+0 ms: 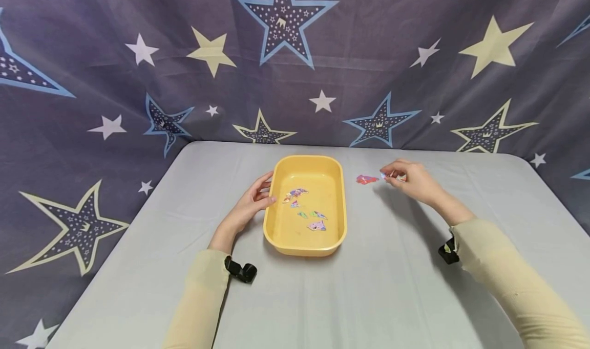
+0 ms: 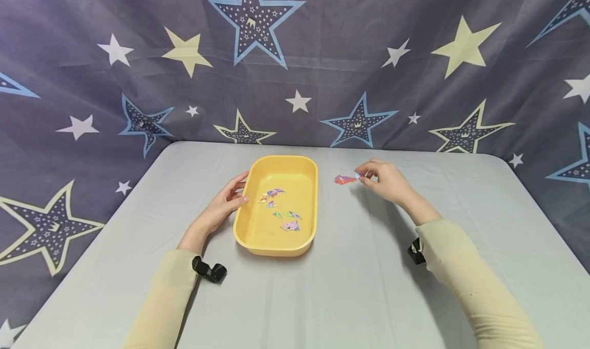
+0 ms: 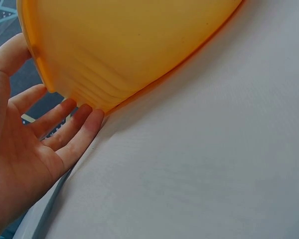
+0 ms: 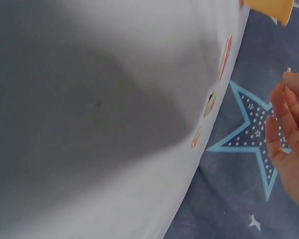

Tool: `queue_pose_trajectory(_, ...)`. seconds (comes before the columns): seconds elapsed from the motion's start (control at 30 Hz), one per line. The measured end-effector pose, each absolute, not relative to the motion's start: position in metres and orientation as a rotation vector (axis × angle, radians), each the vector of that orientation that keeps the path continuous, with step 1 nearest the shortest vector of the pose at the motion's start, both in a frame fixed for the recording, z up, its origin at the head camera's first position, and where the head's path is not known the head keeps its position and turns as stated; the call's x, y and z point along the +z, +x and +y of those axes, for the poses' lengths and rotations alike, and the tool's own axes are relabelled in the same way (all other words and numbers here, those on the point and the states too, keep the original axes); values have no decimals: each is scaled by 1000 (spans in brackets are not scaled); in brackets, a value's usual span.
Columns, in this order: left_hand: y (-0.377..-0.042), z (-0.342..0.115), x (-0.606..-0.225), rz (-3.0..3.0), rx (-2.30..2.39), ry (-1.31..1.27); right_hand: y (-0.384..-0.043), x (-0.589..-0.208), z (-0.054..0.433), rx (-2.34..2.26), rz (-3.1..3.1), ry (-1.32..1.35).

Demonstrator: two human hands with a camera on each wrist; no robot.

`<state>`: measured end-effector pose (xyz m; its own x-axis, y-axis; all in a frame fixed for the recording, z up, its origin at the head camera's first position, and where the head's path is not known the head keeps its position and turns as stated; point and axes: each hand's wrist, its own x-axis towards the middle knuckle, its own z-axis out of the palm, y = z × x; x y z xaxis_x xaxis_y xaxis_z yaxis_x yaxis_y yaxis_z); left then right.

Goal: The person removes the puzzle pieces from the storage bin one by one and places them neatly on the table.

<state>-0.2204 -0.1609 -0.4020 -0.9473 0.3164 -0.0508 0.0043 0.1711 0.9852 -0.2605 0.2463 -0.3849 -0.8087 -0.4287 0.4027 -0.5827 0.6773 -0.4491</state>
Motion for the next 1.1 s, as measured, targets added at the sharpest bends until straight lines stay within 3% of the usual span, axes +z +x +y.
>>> queue_pose_trajectory(0.4, -234, -167, -425, 2195, 1876, 306, -267, -392, 269, 771, -2657, 750)
queue_pose_trajectory(1.1, -237, -168, -427, 2184, 1876, 311, -273, -405, 302, 777, -2819, 501)
